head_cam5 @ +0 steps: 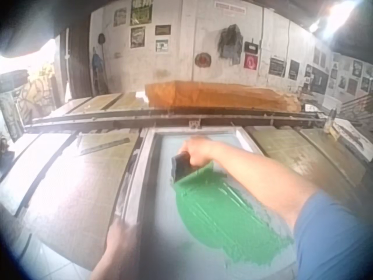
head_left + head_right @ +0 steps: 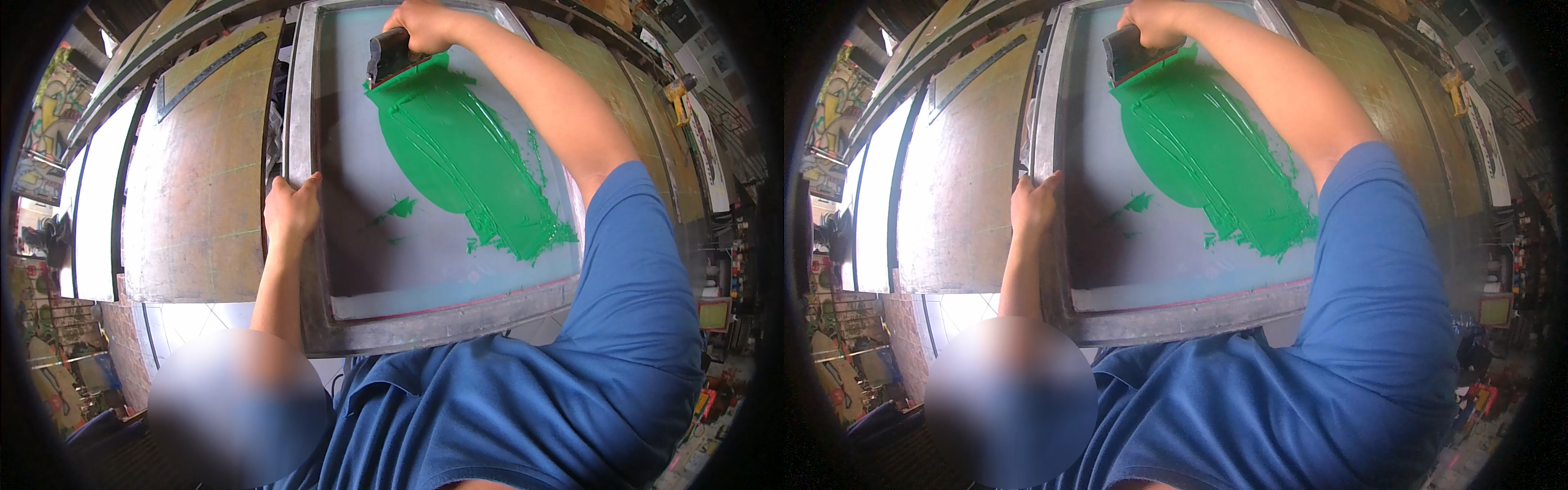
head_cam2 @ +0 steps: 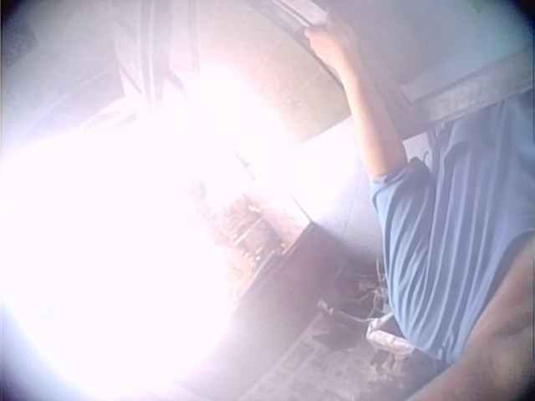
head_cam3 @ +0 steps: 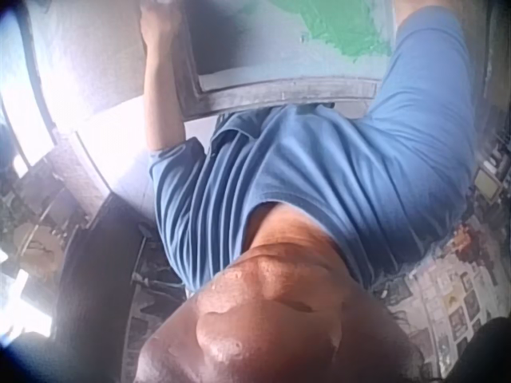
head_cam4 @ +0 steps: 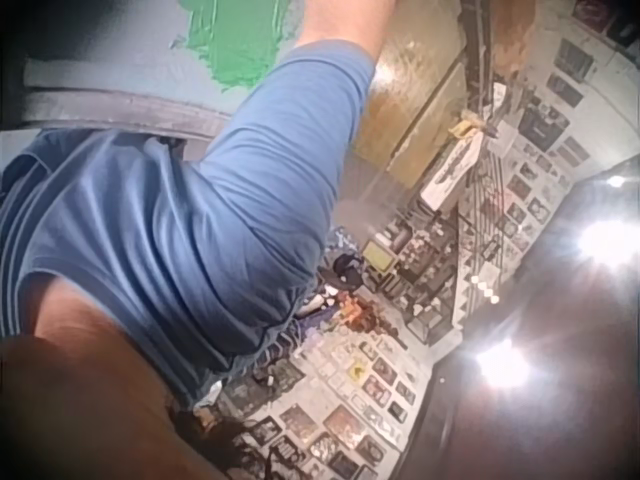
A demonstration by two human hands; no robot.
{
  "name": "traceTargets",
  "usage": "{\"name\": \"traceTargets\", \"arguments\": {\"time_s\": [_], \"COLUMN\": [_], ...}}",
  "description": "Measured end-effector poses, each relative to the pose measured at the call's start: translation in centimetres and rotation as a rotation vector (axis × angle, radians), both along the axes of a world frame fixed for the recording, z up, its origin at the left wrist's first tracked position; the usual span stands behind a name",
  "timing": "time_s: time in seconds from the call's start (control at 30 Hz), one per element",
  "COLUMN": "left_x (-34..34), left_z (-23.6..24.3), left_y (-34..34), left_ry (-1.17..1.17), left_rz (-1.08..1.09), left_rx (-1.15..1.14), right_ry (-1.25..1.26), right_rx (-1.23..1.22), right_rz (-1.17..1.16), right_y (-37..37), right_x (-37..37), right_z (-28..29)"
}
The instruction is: The person prepares a screen printing frame with green ink, spreads the ink evenly using a squeegee, and then prints the ink onto a red fabric. The person handles the screen printing frame, ink, squeegee, and fabric.
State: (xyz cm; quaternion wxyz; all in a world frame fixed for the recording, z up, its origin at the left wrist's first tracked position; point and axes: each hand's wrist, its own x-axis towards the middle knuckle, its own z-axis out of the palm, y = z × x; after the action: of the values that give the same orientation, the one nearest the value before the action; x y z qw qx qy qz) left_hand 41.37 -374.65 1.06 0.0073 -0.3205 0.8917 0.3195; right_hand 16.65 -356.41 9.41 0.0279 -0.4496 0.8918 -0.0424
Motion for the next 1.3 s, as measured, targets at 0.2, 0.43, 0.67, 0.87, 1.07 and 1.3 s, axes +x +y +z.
{"name": "traceTargets", "arguments": {"time_s": [0.2, 0.43, 0.67, 0.87, 1.07, 1.3], "left_x": [-0.1, -0.1, -0.1, -0.1, -0.1, -0.2], "left_z": [-0.1, -0.6, -0.1, -0.2, -0.3, -0.8], "left_y": [0.0, -0.3, 0.0, -0.1, -0.1, -0.3], "left_ry": [0.000, 0.019, 0.004, 0.020, 0.018, 0.015], "left_rz": [-0.006, -0.015, 0.001, -0.007, -0.007, -0.014], "left_rx": [-0.022, -0.045, -0.011, -0.001, -0.006, -0.017], "right_ry": [0.064, 0.056, 0.001, 0.058, 0.024, 0.049], "right_rx": [0.022, 0.032, 0.031, 0.058, 0.042, 0.028], "right_rz": [-0.028, -0.021, -0.059, -0.050, -0.072, -0.087], "right_y": [-0.4, -0.5, -0.3, -0.1, 0.5, 1.6], "right_x": [-0.1, 0.2, 1.1, 1.6, 2.3, 3.8], "right_z": [-0.2, -0.2, 0.1, -0.1, -0.1, -0.2]}}
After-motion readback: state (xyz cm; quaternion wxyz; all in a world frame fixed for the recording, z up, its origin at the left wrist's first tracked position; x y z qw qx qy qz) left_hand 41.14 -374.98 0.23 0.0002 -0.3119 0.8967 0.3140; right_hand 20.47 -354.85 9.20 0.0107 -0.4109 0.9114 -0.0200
